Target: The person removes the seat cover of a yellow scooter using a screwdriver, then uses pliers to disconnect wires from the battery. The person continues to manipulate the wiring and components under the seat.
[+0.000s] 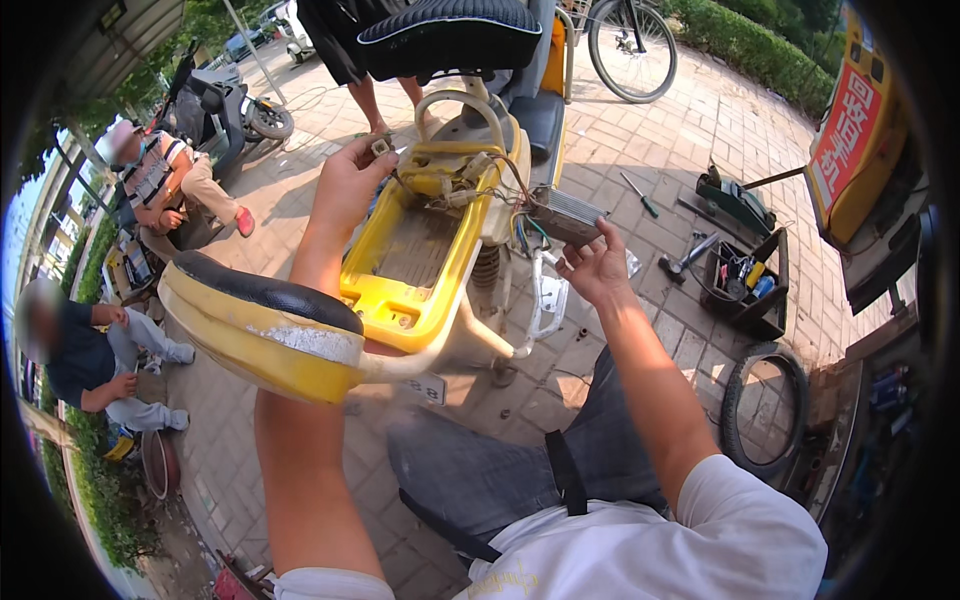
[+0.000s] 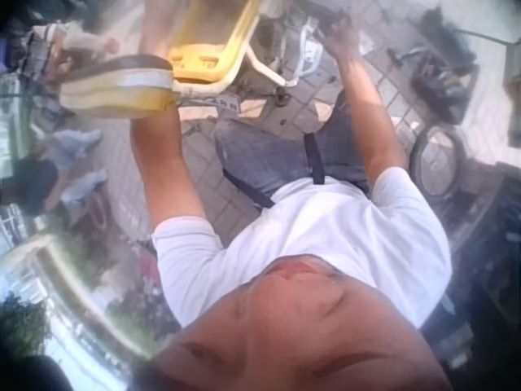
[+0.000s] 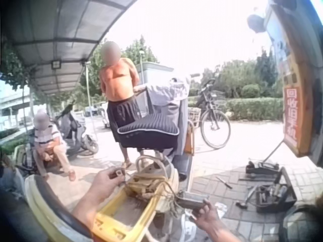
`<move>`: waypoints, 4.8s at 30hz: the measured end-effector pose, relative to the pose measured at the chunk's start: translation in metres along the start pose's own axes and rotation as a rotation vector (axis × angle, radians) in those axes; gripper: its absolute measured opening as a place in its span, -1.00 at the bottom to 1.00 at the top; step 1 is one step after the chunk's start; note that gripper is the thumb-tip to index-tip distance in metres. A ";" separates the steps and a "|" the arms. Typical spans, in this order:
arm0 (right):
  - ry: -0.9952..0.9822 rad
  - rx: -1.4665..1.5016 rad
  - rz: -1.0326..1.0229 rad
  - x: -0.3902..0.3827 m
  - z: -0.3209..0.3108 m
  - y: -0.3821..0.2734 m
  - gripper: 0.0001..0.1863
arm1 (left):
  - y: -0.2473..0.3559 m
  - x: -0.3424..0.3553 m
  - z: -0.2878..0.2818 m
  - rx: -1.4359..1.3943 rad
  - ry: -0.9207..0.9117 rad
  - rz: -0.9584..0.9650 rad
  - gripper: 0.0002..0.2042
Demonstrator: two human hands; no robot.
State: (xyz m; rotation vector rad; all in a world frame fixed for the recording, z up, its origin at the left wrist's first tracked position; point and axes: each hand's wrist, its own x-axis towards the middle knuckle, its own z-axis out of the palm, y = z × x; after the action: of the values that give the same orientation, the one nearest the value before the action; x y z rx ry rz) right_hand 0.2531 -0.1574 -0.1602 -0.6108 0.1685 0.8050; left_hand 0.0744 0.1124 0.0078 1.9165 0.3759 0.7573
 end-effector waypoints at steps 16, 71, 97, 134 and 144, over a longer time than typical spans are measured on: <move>-0.361 -1.340 -1.213 -0.080 0.109 -0.014 -0.60 | 0.011 -0.003 0.003 -0.024 -0.213 0.085 -0.71; -0.189 -1.192 -0.271 -0.001 -0.014 0.088 -0.52 | 0.020 0.000 -0.015 0.164 -0.550 -0.152 -0.61; -0.485 -1.975 -1.382 -0.044 0.230 -0.049 -0.72 | 0.025 -0.022 -0.005 0.453 -0.476 -0.319 -0.68; -0.260 -0.876 -0.235 0.100 0.014 0.112 -0.73 | 0.032 -0.009 -0.032 0.433 -0.298 -0.278 -0.67; -0.477 0.110 0.144 0.127 0.062 0.132 -0.75 | 0.028 -0.004 -0.011 0.667 -0.122 -0.259 -0.67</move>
State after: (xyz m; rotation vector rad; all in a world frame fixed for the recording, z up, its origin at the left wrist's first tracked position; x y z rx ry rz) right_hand 0.2403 0.0278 -0.2150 -0.2918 -0.1806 1.0518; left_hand 0.0628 0.1051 0.0344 2.4487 0.8626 0.3562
